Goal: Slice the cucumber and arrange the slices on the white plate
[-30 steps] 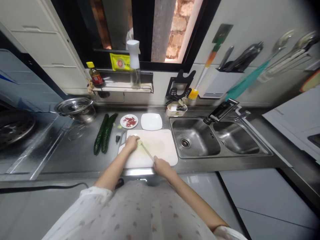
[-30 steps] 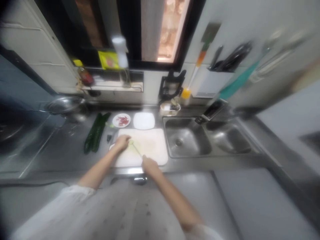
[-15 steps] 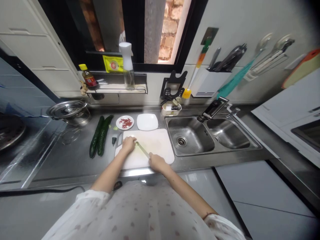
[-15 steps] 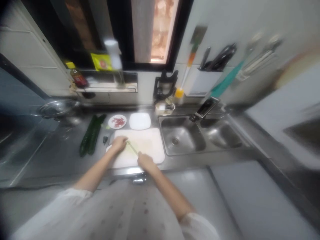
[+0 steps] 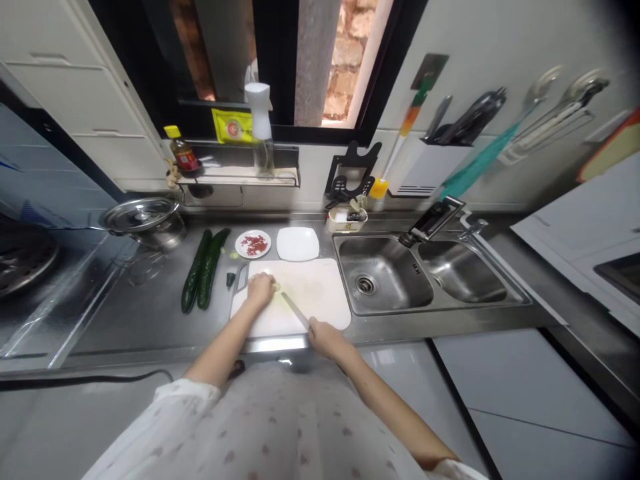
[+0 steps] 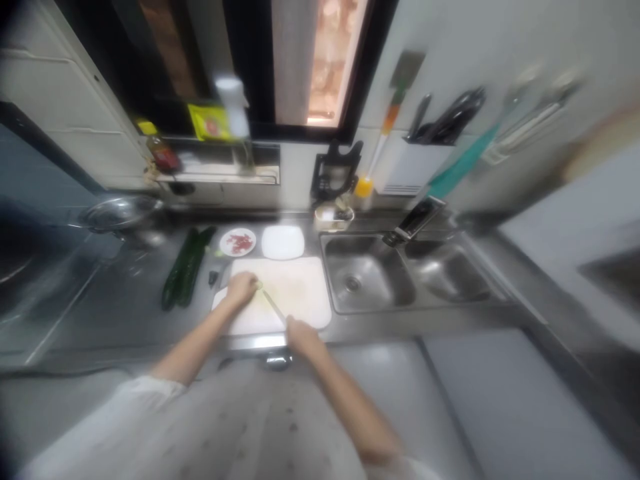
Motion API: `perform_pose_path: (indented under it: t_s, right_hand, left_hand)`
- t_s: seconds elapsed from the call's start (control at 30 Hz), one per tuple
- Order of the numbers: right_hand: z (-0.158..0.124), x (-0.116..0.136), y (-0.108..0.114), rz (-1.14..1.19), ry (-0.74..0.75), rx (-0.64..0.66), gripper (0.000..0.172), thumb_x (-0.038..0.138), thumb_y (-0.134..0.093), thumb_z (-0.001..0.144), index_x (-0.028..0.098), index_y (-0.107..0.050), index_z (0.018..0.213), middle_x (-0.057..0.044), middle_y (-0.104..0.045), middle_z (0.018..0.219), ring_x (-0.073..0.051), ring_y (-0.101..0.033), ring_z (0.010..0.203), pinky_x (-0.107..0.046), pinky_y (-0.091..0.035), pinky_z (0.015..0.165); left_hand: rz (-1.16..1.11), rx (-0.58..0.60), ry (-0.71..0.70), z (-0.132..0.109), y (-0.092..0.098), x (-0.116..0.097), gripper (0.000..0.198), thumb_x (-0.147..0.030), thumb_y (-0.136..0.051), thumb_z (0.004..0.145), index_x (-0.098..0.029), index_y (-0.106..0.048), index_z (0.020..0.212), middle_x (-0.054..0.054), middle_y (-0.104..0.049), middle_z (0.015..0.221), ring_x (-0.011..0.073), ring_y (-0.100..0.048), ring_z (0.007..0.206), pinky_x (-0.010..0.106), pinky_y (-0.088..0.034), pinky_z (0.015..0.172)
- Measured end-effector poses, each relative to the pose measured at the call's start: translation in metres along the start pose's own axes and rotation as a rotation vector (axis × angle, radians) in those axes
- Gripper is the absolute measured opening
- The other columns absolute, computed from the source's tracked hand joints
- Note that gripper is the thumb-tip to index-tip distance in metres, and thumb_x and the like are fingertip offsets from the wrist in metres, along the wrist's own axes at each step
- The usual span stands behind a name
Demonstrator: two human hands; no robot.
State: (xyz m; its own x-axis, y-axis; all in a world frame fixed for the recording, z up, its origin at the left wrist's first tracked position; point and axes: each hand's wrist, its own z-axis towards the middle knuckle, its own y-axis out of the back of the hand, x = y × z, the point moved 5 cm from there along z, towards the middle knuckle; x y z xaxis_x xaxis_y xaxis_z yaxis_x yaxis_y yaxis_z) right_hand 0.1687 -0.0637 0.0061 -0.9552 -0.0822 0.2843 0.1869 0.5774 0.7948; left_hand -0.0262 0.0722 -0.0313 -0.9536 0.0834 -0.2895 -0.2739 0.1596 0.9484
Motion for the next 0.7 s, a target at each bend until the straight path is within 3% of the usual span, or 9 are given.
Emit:
perform_pose_path:
  t_s: [0.23, 0.43, 0.7]
  right_hand:
    - [-0.005, -0.002, 0.003, 0.019, -0.017, 0.023, 0.025, 0.022, -0.034, 0.091, 0.017, -0.05, 0.11, -0.013, -0.066, 0.101, -0.023, -0.062, 0.09, -0.028, -0.034, 0.063]
    - [-0.006, -0.003, 0.008, 0.051, -0.022, 0.04, 0.024, 0.02, -0.034, 0.091, 0.017, -0.05, 0.109, -0.012, -0.066, 0.099, -0.021, -0.062, 0.086, -0.027, -0.031, 0.061]
    - [-0.005, -0.006, 0.011, 0.094, -0.015, 0.045, 0.021, 0.021, -0.036, 0.092, 0.018, -0.052, 0.105, -0.01, -0.066, 0.098, -0.018, -0.059, 0.083, -0.026, -0.029, 0.061]
  left_hand:
    - [-0.063, 0.049, 0.078, 0.007, 0.0, 0.0, 0.014, -0.023, -0.057, 0.078, -0.021, -0.065, 0.088, 0.006, -0.067, 0.094, 0.0223, -0.058, 0.094, 0.032, -0.041, 0.083]
    - [-0.205, -0.001, 0.114, 0.001, 0.005, 0.003, 0.013, -0.02, -0.053, 0.079, -0.02, -0.064, 0.085, 0.005, -0.068, 0.087, 0.019, -0.06, 0.085, 0.028, -0.042, 0.077]
    - [-0.584, -0.093, 0.225, -0.036, -0.004, 0.044, 0.01, -0.022, -0.059, 0.073, -0.018, -0.063, 0.081, -0.001, -0.065, 0.074, 0.0134, -0.059, 0.07, 0.023, -0.044, 0.066]
